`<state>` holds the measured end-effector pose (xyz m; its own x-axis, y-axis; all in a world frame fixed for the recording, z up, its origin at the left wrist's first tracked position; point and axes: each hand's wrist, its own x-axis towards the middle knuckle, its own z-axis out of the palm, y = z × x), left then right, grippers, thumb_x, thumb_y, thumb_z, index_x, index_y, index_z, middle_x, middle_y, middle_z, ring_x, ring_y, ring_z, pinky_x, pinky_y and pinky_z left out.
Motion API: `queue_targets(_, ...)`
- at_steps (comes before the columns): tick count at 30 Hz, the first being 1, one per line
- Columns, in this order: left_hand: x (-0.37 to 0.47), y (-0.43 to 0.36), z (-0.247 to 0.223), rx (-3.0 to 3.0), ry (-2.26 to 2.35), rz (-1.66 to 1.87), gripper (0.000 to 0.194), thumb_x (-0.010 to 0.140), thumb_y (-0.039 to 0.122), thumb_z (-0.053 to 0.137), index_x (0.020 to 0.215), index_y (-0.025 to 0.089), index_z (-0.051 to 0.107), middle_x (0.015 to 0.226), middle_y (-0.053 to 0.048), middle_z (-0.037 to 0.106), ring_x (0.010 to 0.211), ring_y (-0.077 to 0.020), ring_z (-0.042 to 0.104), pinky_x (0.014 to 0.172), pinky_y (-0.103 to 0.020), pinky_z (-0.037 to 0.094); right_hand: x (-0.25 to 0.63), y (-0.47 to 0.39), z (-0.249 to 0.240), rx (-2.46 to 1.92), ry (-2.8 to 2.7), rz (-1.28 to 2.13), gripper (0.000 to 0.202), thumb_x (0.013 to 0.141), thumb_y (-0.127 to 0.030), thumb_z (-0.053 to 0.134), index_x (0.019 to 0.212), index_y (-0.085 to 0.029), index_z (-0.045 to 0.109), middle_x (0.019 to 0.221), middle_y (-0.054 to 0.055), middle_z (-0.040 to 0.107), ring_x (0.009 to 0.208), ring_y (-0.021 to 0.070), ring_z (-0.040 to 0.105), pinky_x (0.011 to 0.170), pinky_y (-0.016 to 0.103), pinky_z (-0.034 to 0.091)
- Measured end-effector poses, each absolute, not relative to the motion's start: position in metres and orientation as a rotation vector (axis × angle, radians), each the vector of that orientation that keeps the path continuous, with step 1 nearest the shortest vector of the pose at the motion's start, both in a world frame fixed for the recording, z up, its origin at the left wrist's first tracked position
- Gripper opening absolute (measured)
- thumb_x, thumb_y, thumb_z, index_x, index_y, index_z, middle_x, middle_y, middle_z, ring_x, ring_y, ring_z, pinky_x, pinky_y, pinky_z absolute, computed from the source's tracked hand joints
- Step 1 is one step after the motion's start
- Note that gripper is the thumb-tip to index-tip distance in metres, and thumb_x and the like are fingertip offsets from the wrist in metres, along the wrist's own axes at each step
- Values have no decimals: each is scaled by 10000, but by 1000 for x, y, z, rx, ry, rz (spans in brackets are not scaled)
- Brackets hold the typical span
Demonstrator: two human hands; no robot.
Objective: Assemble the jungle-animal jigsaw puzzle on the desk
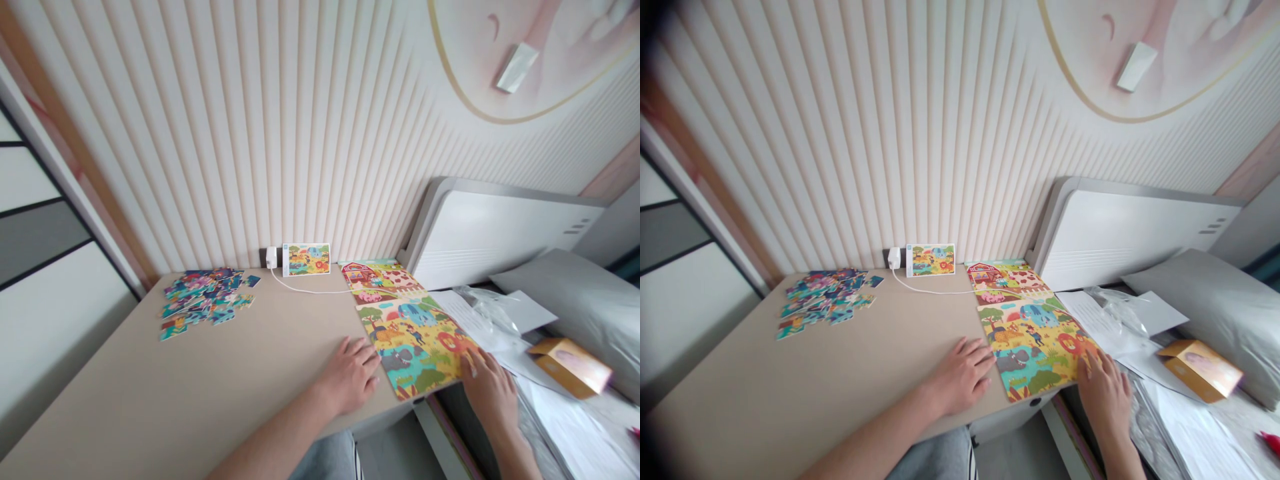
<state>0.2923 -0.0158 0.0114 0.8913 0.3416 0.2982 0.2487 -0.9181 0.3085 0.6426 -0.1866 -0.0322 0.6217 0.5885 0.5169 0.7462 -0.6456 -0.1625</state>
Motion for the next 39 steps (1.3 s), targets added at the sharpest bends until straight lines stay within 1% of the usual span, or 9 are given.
queue_targets(2,292,-16,12,2797,444,514,497,1085,498,365,1480,265,556,1569,-44,535,1478,-278,399,1223,-508,256,619,-176,-26,-2343,-1270,-533,609,993,-560,371,1393,-194,648,1528,142,562,1441,349,490,1193,517,396)
queue_targets(4,292,-17,13,2798,448,517,494,1083,496,368,1475,266,560,1567,-42,537,1479,-280,397,1221,-510,260,593,-163,-20,-2223,-1516,-366,578,1005,-539,411,1463,-237,593,1566,107,532,1470,321,466,1190,485,419)
queue_targets(9,292,-18,14,2817,463,517,497,1083,483,362,1483,263,559,1568,-44,534,1473,-280,398,1226,-505,263,544,-127,-17,-2245,-1815,-239,619,1043,-525,402,1620,-300,374,1685,80,359,1562,321,313,1229,580,322)
queue_targets(20,293,-18,13,2806,455,536,499,1078,486,375,1492,270,550,1557,-30,546,1465,-267,395,1227,-505,266,540,-115,-23,-2287,-1909,-219,616,1054,-504,396,1635,-306,342,1700,88,298,1567,336,294,1216,627,295)
queue_targets(26,293,-19,14,2783,458,535,484,1071,476,392,1465,261,575,1541,-42,560,1450,-275,411,1233,-506,258,530,-123,-15,-2184,-1843,-185,512,1068,-458,379,1518,-283,551,1595,63,498,1501,299,435,1248,565,302)
queue_targets(31,294,-19,14,2761,458,544,469,1059,455,431,1453,251,581,1524,-52,575,1447,-285,416,1233,-516,259,531,-121,-6,-2149,-1843,-169,486,1063,-453,397,1450,-246,606,1540,91,566,1450,290,505,1218,526,370)
queue_targets(33,295,-19,13,2748,460,547,461,1055,447,443,1449,252,582,1514,-53,583,1448,-290,416,1233,-520,258,534,-114,1,-2130,-1876,-140,505,1063,-476,397,1476,-244,574,1555,101,550,1453,277,501,1210,501,386)
queue_targets(35,295,-19,12,2736,458,550,462,1055,446,442,1452,252,578,1512,-58,584,1449,-293,417,1233,-522,258,537,-105,6,-2130,-1901,-140,553,1071,-492,374,1559,-252,477,1622,101,463,1511,274,419,1234,508,343)
queue_targets(39,295,-17,10,2731,447,550,475,1063,459,422,1460,244,569,1538,-64,559,1460,-297,406,1238,-525,250,536,-87,3,-2264,-1900,-101,632,1073,-555,341,1642,-279,324,1697,87,317,1582,330,250,1249,630,231)
